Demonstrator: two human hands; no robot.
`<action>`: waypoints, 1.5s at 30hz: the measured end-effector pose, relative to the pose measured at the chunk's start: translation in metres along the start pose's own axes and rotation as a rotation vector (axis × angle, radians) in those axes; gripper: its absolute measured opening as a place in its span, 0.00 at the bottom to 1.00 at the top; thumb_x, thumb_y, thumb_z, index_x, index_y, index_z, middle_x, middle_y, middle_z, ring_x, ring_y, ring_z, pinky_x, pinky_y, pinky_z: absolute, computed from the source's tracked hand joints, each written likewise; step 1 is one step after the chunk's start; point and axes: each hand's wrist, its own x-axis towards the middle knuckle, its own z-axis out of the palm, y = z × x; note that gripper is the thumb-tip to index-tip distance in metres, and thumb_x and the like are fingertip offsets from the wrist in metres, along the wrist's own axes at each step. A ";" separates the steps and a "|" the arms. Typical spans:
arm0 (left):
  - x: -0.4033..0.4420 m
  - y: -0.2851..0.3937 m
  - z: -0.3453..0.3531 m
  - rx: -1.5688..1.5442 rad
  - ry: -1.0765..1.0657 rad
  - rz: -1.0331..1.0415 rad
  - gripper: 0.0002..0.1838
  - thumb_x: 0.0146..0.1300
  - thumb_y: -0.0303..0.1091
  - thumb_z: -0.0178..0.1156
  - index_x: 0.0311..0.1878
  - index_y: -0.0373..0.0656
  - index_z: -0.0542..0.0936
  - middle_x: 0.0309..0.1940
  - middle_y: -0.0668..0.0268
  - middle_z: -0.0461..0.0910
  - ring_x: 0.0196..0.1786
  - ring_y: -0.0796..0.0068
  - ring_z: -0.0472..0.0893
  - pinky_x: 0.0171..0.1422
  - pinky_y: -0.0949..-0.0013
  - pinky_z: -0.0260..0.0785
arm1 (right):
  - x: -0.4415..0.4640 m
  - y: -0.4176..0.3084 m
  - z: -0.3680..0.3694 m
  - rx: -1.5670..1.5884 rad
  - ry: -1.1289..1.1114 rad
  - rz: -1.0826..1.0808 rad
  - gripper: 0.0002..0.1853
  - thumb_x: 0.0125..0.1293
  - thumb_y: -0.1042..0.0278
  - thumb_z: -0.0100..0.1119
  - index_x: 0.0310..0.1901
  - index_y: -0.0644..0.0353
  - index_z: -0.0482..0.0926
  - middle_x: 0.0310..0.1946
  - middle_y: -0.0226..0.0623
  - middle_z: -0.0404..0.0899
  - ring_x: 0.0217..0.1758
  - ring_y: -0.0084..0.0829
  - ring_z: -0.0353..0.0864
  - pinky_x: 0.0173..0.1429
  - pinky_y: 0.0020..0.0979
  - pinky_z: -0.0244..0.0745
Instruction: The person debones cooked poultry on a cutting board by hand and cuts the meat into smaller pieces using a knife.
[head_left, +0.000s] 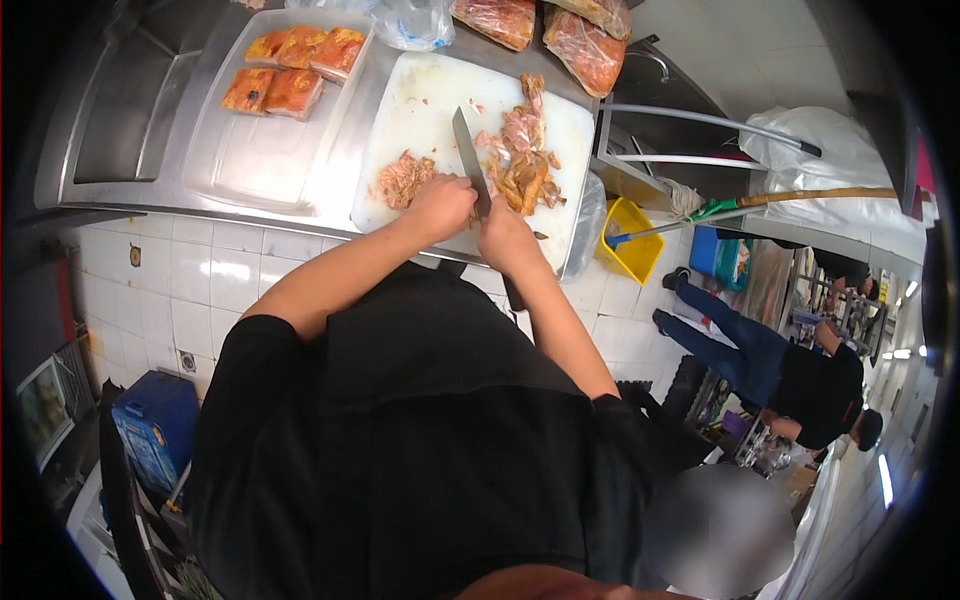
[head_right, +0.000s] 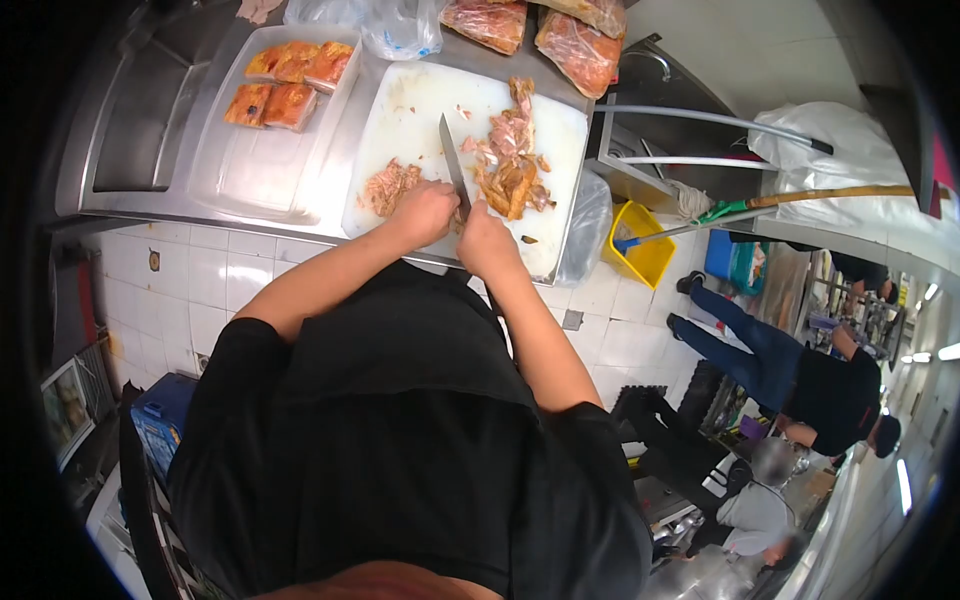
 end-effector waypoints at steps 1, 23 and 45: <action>0.001 -0.003 0.001 0.002 -0.003 0.003 0.05 0.50 0.28 0.60 0.30 0.41 0.83 0.35 0.58 0.80 0.43 0.55 0.81 0.50 0.55 0.73 | -0.005 -0.005 -0.009 0.004 0.002 0.002 0.14 0.60 0.77 0.47 0.46 0.73 0.66 0.36 0.72 0.78 0.42 0.66 0.80 0.49 0.56 0.75; 0.012 0.016 0.007 -0.068 0.091 0.313 0.06 0.54 0.30 0.62 0.34 0.41 0.78 0.39 0.57 0.75 0.47 0.53 0.76 0.53 0.54 0.70 | -0.060 0.015 -0.057 0.246 0.350 0.080 0.14 0.68 0.67 0.53 0.50 0.67 0.69 0.34 0.66 0.79 0.41 0.67 0.78 0.48 0.58 0.71; 0.094 -0.017 -0.010 0.262 -0.013 -0.248 0.10 0.60 0.32 0.58 0.41 0.36 0.80 0.41 0.50 0.80 0.47 0.50 0.79 0.54 0.54 0.72 | -0.100 0.083 -0.059 0.422 0.348 0.187 0.16 0.68 0.67 0.52 0.52 0.69 0.69 0.34 0.64 0.80 0.42 0.65 0.78 0.47 0.57 0.70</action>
